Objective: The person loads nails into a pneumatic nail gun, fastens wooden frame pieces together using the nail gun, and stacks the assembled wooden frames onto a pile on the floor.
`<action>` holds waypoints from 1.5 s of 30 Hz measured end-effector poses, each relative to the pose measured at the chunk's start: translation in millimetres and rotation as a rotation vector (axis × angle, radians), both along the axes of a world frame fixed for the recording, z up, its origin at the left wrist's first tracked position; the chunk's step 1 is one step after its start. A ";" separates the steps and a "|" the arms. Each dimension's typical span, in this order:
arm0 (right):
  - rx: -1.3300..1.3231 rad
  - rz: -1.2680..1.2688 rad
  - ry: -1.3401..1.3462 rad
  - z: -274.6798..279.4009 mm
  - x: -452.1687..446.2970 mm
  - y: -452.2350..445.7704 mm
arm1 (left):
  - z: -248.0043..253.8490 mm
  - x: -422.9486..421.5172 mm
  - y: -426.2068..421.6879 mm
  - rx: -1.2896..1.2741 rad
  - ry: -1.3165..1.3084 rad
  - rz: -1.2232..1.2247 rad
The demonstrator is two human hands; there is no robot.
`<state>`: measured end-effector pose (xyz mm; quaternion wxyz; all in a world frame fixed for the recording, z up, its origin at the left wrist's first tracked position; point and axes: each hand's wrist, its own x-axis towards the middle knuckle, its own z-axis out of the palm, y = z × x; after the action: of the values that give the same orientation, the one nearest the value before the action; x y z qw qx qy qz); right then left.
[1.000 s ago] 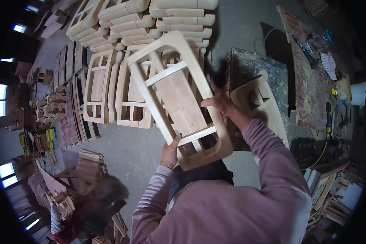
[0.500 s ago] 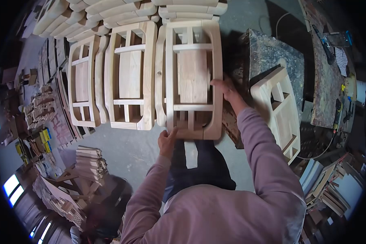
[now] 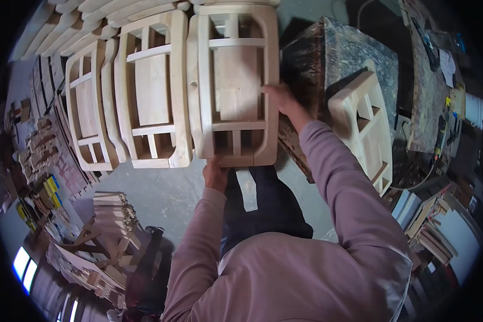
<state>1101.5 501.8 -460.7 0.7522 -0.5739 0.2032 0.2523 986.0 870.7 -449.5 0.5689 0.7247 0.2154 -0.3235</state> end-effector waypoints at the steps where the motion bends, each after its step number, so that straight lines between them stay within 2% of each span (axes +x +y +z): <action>1: 0.011 0.024 -0.009 0.6 0.1 -2.3 | -2.9 2.3 0.9 -0.135 0.142 0.254; 3: 0.026 0.063 -0.026 2.6 0.8 -5.0 | -13.1 7.3 2.5 -0.399 0.445 0.749; 5: -0.734 -0.117 0.024 48.5 -8.8 43.9 | -54.7 -18.7 25.3 0.015 -0.226 -0.198; 6: -0.764 -0.151 0.033 66.1 -27.6 37.6 | -56.4 -20.0 27.0 -0.019 -0.232 -0.228; 8: -0.877 -0.289 -0.401 102.7 -60.4 28.9 | -56.6 -19.7 24.2 -0.051 -0.184 -0.115; 9: -1.008 -0.292 -0.441 143.5 -78.9 15.1 | -35.0 -8.5 15.6 -0.262 0.083 0.207; 10: -1.149 -0.383 -0.643 151.1 -99.7 -5.4 | -10.8 1.1 10.1 -0.459 0.361 0.529; 11: -1.284 -0.457 -0.644 157.5 -120.0 -30.7 | -6.7 -1.1 11.8 -0.471 0.356 0.517; 12: -1.413 -0.532 -0.645 165.7 -141.2 -57.5 | 0.2 -6.0 17.9 -0.414 0.342 0.367; 13: -1.203 -0.567 -0.539 187.1 -161.3 -83.8 | 5.8 -10.1 21.1 -0.353 0.324 0.220; 15: -1.639 -0.353 -0.230 191.2 -203.3 -146.6 | 18.1 -13.7 14.8 -0.314 0.359 0.160; 16: -1.666 -0.297 0.005 172.6 -227.3 -182.3 | 25.7 -17.7 12.6 -0.264 0.408 0.107; 18: -1.686 -0.254 0.304 136.3 -260.1 -249.2 | 40.4 -28.1 13.4 -0.148 0.508 0.015; 20: -1.301 -0.096 0.474 150.1 -264.5 -275.5 | 65.6 -32.1 -3.2 -0.059 0.468 -0.038; 23: -1.202 -0.033 0.452 107.6 -283.3 -307.8 | 72.3 -36.1 -16.3 -0.057 0.436 -0.119; 26: -1.235 -0.052 0.431 127.5 -281.4 -301.1 | 90.5 -31.9 -40.7 -0.040 0.491 -0.162; 28: -1.111 -0.030 0.226 137.6 -288.2 -308.8 | 101.6 -32.2 -61.4 -0.060 0.471 -0.254; 29: -1.161 0.017 0.257 171.5 -275.8 -287.7 | 100.8 -32.3 -65.7 -0.130 0.488 -0.276; 30: -0.893 -0.109 0.120 139.7 -301.7 -313.6 | 100.3 -32.2 -70.5 -0.200 0.501 -0.294; 32: -0.777 -0.174 -0.026 174.4 -306.5 -297.3 | 97.4 -35.4 -84.7 -0.216 0.482 -0.317; 33: -0.651 -0.305 0.045 226.1 -286.9 -256.1 | 88.1 -38.4 -86.5 -0.262 0.479 -0.319; 35: -0.795 -0.170 0.256 225.7 -294.0 -262.2 | 72.3 -42.8 -91.1 -0.334 0.482 -0.308; 36: -0.710 -0.026 0.289 236.4 -290.7 -258.8 | 71.5 -43.0 -94.5 -0.336 0.463 -0.284; 38: -0.868 -0.011 0.299 264.8 -283.4 -220.1 | 71.6 -36.3 -100.7 -0.404 0.504 -0.324; 40: -0.758 -0.061 0.174 280.5 -288.0 -189.8 | 81.6 -26.8 -98.9 -0.449 0.535 -0.201; 41: -0.876 -0.039 0.244 296.4 -279.3 -162.1 | 88.3 -22.8 -98.1 -0.487 0.589 -0.102; 43: -1.117 0.031 0.134 304.3 -272.1 -119.4 | 98.8 -17.0 -98.7 -0.568 0.703 0.074; 45: -1.187 0.096 0.182 314.9 -252.6 -86.3 | 102.6 -6.4 -81.2 -0.622 0.669 0.048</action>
<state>848.9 415.5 -145.9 0.2708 -0.8803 0.3466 0.1776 979.6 789.5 -346.9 0.6658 0.3700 0.2968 -0.5760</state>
